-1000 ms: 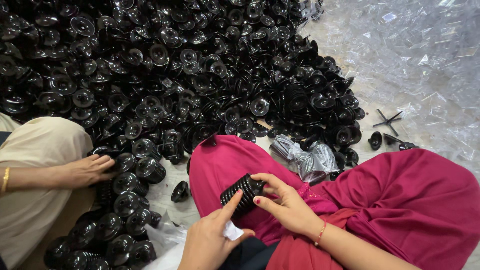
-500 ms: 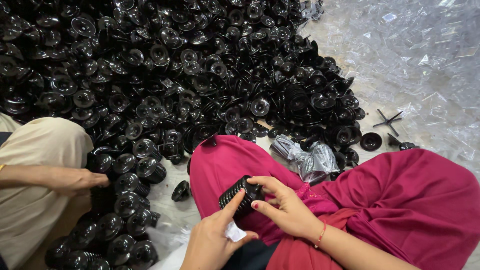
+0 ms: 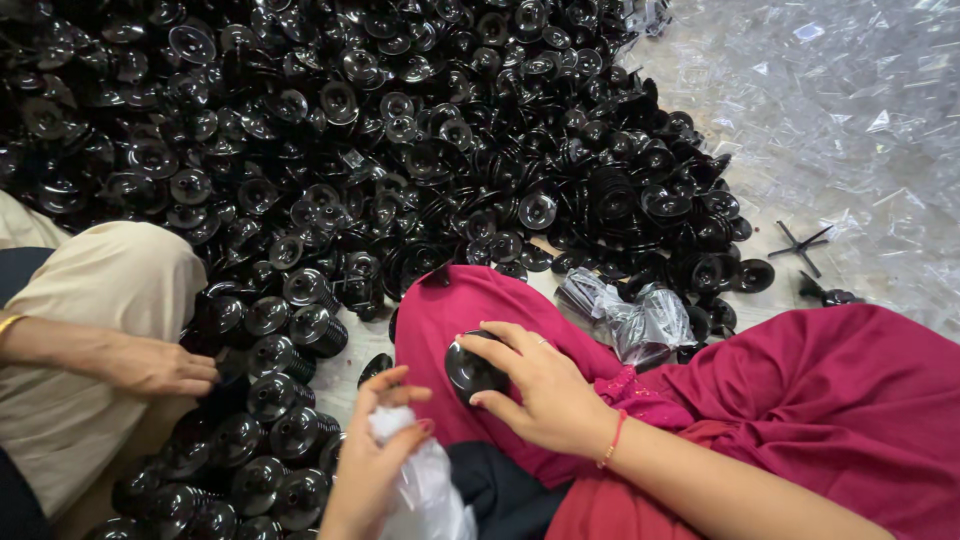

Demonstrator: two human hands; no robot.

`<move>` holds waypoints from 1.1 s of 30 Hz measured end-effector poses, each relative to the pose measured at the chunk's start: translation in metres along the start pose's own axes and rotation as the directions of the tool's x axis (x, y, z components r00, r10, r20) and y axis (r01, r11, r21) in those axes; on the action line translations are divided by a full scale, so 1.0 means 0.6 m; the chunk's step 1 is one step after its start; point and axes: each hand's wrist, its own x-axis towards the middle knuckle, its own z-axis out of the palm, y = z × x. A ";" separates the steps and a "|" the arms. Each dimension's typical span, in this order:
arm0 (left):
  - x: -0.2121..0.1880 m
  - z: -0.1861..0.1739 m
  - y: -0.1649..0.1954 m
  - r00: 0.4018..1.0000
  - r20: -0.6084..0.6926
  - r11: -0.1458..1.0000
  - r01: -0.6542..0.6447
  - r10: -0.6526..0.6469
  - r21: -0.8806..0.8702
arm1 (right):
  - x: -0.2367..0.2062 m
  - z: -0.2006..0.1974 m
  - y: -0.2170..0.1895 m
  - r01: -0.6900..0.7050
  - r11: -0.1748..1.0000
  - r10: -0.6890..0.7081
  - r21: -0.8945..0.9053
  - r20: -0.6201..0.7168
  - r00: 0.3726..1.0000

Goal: The person sits on the floor among a large pile of black plastic parts and wraps each part in a clear plastic bag by hand, twisting the bag closed and setting the wrapped part aside, repeating this for successive parts.

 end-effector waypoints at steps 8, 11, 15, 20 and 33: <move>-0.003 0.001 0.070 0.988 0.148 0.977 0.066 -0.036 -0.201 | -0.002 -0.033 -0.045 0.159 0.974 -0.186 -0.160 -0.173 0.967; -0.011 0.026 0.088 0.967 0.242 0.957 -0.006 0.079 -0.291 | -0.019 -0.061 -0.062 0.180 0.978 -0.152 0.107 -0.227 0.962; -0.023 0.060 0.103 0.942 0.314 0.955 -0.023 0.120 -0.295 | -0.026 -0.072 -0.077 -0.053 0.878 0.061 0.477 0.000 0.998; -0.025 0.091 0.112 0.889 0.290 0.935 -0.344 0.354 -0.088 | -0.040 -0.076 -0.075 -0.101 0.702 0.054 0.705 0.088 0.995; -0.019 0.124 0.054 0.984 -0.165 0.975 -0.094 0.060 -0.203 | -0.050 -0.037 -0.003 -0.215 0.240 0.523 0.947 0.060 0.850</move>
